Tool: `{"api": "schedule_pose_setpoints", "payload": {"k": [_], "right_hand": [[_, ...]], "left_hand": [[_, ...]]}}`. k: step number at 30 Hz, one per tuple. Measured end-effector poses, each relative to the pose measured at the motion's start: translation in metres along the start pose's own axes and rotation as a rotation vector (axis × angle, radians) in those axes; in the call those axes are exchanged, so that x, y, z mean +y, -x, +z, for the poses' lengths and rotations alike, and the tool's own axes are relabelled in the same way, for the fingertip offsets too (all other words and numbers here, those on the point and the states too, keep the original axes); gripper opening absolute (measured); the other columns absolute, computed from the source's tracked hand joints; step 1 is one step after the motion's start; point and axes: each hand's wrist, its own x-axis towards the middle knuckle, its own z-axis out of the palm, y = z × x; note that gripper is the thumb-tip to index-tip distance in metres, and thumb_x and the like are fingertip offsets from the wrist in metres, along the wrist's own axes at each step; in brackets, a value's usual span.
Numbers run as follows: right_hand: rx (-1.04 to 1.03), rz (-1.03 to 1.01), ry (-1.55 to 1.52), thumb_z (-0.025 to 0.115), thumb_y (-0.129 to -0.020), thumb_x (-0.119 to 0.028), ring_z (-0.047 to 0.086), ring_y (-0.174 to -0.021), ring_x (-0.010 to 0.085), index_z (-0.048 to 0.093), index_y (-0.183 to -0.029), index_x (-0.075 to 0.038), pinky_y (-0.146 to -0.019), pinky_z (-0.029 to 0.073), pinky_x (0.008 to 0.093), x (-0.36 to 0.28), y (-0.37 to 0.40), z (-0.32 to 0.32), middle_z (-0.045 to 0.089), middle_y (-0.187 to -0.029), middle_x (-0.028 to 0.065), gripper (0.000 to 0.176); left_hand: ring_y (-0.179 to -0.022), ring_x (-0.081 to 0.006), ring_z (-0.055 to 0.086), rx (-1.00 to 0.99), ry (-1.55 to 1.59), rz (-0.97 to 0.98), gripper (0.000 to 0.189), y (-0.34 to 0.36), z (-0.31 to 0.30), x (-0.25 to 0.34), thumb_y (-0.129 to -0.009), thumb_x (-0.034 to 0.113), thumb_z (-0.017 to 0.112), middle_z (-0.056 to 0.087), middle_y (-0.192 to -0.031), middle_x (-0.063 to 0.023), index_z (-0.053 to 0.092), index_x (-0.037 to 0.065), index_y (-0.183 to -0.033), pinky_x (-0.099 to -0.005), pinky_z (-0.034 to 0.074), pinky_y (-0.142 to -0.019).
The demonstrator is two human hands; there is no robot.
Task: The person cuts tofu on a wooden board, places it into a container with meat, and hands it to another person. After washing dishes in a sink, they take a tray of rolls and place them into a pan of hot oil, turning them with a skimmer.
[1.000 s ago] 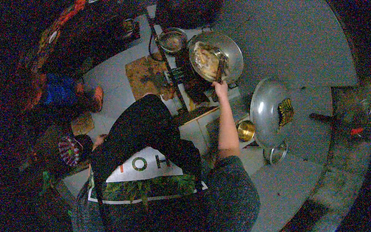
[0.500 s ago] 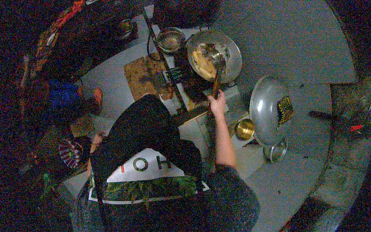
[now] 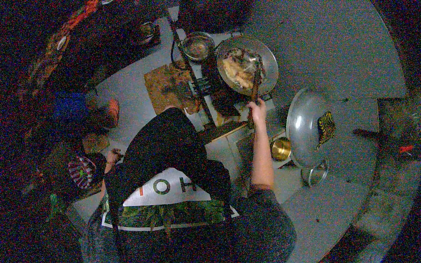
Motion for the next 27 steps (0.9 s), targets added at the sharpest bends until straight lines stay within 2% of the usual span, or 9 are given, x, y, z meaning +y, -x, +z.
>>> {"api": "schedule_pose_setpoints", "payload": {"k": [3, 5, 8, 10, 16, 17, 20, 23, 27], "right_hand": [[0.174, -0.123, 0.129, 0.057, -0.063, -0.014, 0.051, -0.053, 0.0182, 0.047, -0.1, 0.004, -0.048, 0.041, 0.0282, 0.032, -0.067, 0.013, 0.054, -0.068, 0.0094, 0.043], [0.263, -0.212, 0.27, 0.057, -0.063, -0.016, 0.054, -0.058, 0.0203, 0.049, -0.098, 0.005, -0.053, 0.042, 0.029, 0.026, -0.083, 0.013, 0.055, -0.072, 0.0111, 0.042], [0.258, -0.153, 0.304, 0.058, -0.063, -0.018, 0.055, -0.071, 0.0223, 0.05, -0.096, 0.006, -0.064, 0.042, 0.0289, -0.001, -0.085, 0.016, 0.056, -0.081, 0.0145, 0.042], [0.23, 0.028, 0.32, 0.058, -0.061, -0.018, 0.053, -0.075, 0.0226, 0.049, -0.098, 0.008, -0.069, 0.04, 0.03, 0.028, -0.114, 0.017, 0.056, -0.086, 0.0154, 0.046], [0.017, 0.001, 0.24, 0.057, -0.06, -0.016, 0.052, -0.074, 0.0217, 0.044, -0.106, 0.007, -0.07, 0.039, 0.0298, 0.039, -0.065, 0.024, 0.056, -0.084, 0.014, 0.053], [-0.085, 0.021, 0.096, 0.057, -0.06, -0.013, 0.052, -0.068, 0.0188, 0.041, -0.11, 0.006, -0.063, 0.04, 0.028, -0.008, -0.023, 0.022, 0.056, -0.08, 0.0114, 0.056], [-0.05, 0.006, 0.172, 0.057, -0.06, -0.011, 0.05, -0.063, 0.0166, 0.041, -0.11, 0.004, -0.058, 0.04, 0.0276, 0.041, -0.034, 0.023, 0.054, -0.077, 0.0091, 0.055], [-0.083, -0.031, 0.172, 0.058, -0.059, -0.012, 0.049, -0.059, 0.0158, 0.041, -0.11, 0.003, -0.054, 0.041, 0.027, 0.033, -0.014, 0.022, 0.053, -0.074, 0.0089, 0.056], [-0.003, -0.115, 0.234, 0.057, -0.06, -0.009, 0.053, -0.063, 0.0165, 0.04, -0.112, 0.004, -0.058, 0.042, 0.0264, -0.009, 0.026, 0.02, 0.053, -0.075, 0.0097, 0.056]], "left_hand": [[-0.049, -0.0185, 0.052, 0.087, -0.178, 0.098, 0.021, -0.017, -0.011, -0.019, -0.067, -0.007, 0.051, 0.055, -0.063, -0.0144, 0.049, 0.004, -0.086, -0.0282, 0.039, -0.04], [-0.052, -0.0189, 0.054, -0.158, 0.384, -0.222, 0.021, -0.003, -0.015, -0.003, -0.067, -0.007, 0.052, 0.056, -0.068, -0.0121, 0.048, 0.003, -0.086, -0.0298, 0.04, -0.041], [-0.057, -0.0209, 0.056, -0.035, 0.013, -0.216, 0.019, 0.056, 0.022, 0.056, -0.07, -0.004, 0.053, 0.055, -0.075, -0.0113, 0.047, 0.003, -0.087, -0.0327, 0.044, -0.046], [-0.061, -0.0208, 0.056, -0.057, 0.025, -0.123, 0.018, 0.019, 0.016, 0.006, -0.072, -0.001, 0.053, 0.055, -0.078, -0.0096, 0.047, 0.003, -0.088, -0.0334, 0.045, -0.049], [-0.072, -0.0184, 0.057, -0.165, 0.103, -0.03, 0.013, -0.019, 0.0, -0.036, -0.076, 0.007, 0.054, 0.054, -0.078, -0.0044, 0.048, 0.007, -0.088, -0.0321, 0.048, -0.057], [-0.073, -0.0175, 0.056, -0.19, 0.209, -0.042, 0.012, -0.023, -0.002, -0.041, -0.076, 0.008, 0.054, 0.054, -0.076, -0.0035, 0.049, 0.008, -0.086, -0.0309, 0.047, -0.057], [-0.067, -0.0165, 0.057, -0.255, 0.083, 0.042, 0.009, -0.04, -0.007, -0.044, -0.076, 0.012, 0.054, 0.055, -0.072, -0.0029, 0.05, 0.008, -0.084, -0.0281, 0.044, -0.05], [-0.059, -0.0149, 0.056, -0.128, -0.277, -0.028, 0.007, 0.045, 0.028, 0.063, -0.076, 0.014, 0.052, 0.054, -0.068, -0.0015, 0.052, 0.008, -0.081, -0.0257, 0.039, -0.043], [-0.053, -0.014, 0.055, -0.07, -0.154, -0.085, 0.007, 0.049, 0.041, 0.068, -0.076, 0.014, 0.051, 0.055, -0.068, -0.0008, 0.052, 0.009, -0.08, -0.0249, 0.037, -0.04]]}}
